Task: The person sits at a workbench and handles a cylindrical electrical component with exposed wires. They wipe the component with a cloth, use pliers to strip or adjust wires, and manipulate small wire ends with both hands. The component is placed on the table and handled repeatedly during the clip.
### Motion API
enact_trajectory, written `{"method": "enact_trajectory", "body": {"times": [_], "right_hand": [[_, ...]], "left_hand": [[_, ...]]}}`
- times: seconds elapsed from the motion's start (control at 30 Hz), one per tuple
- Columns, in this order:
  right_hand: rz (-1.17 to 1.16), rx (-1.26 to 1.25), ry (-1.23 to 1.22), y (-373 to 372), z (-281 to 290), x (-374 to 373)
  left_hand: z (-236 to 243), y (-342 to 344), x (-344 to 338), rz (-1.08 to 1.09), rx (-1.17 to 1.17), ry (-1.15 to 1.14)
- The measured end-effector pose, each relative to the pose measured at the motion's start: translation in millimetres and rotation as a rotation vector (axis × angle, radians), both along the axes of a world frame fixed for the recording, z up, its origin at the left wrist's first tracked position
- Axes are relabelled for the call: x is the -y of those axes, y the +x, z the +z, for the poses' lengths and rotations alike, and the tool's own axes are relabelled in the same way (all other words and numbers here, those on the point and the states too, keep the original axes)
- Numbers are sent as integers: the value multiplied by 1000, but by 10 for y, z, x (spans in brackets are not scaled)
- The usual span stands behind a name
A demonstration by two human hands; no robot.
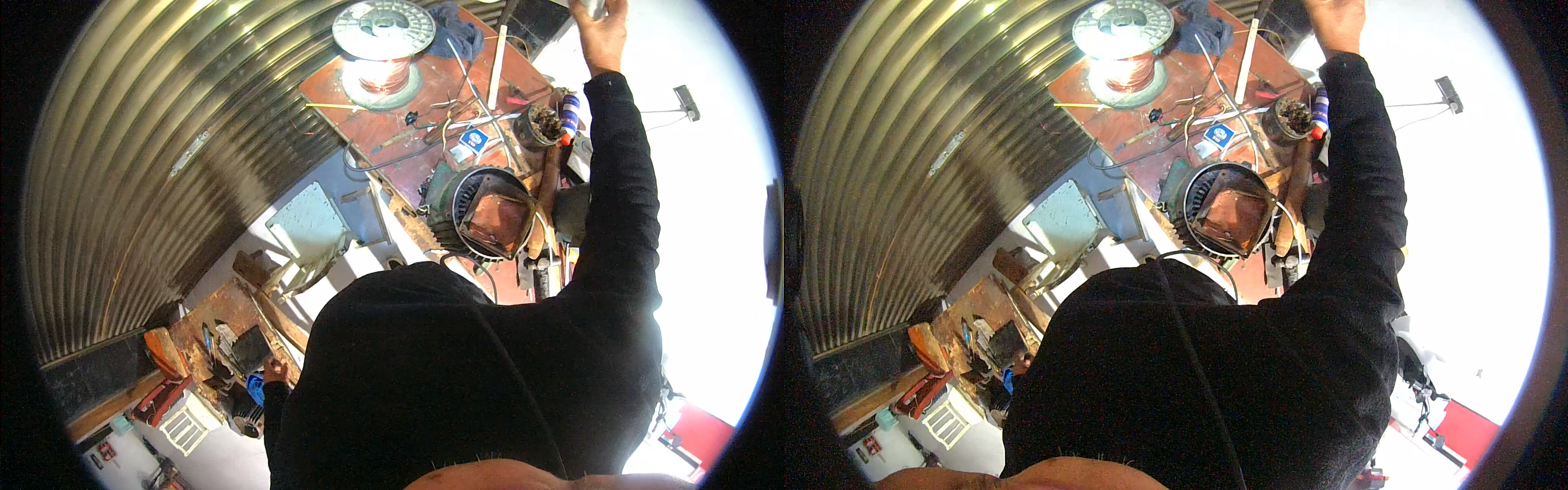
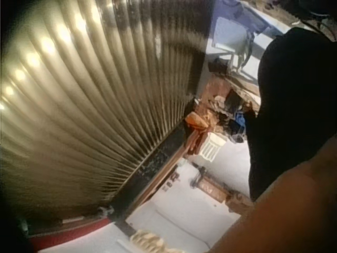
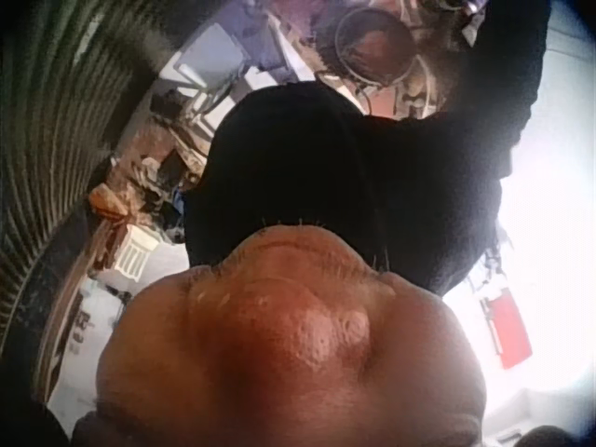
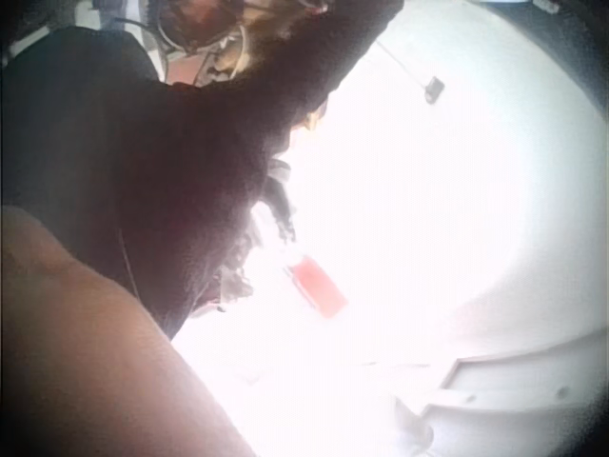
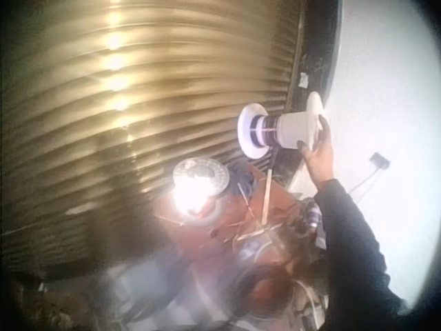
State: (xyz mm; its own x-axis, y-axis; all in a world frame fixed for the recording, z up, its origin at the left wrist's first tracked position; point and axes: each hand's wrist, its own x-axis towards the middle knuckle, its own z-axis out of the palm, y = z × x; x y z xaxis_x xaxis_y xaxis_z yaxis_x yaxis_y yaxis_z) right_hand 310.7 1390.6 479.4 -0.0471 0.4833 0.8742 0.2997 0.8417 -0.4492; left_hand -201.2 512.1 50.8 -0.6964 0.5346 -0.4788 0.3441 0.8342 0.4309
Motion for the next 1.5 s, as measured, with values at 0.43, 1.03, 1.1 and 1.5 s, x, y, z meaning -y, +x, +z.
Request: {"method": "enact_trajectory", "body": {"times": [0.43,1.03,1.1,1.5], "right_hand": [[620,-603,-298,-347,1692,1383],[1079,-394,-568,-1974,898,4442],[1016,-195,-498,-2100,739,4746],[1298,105,-1019,-2136,568,6114]], "left_hand": [[4095,-427,-3526,-316,-132,1344],[5033,610,-2902,-251,1669,1852],[4857,467,-2514,-407,1754,1930],[3601,-428,-752,-588,1242,2028]]}}
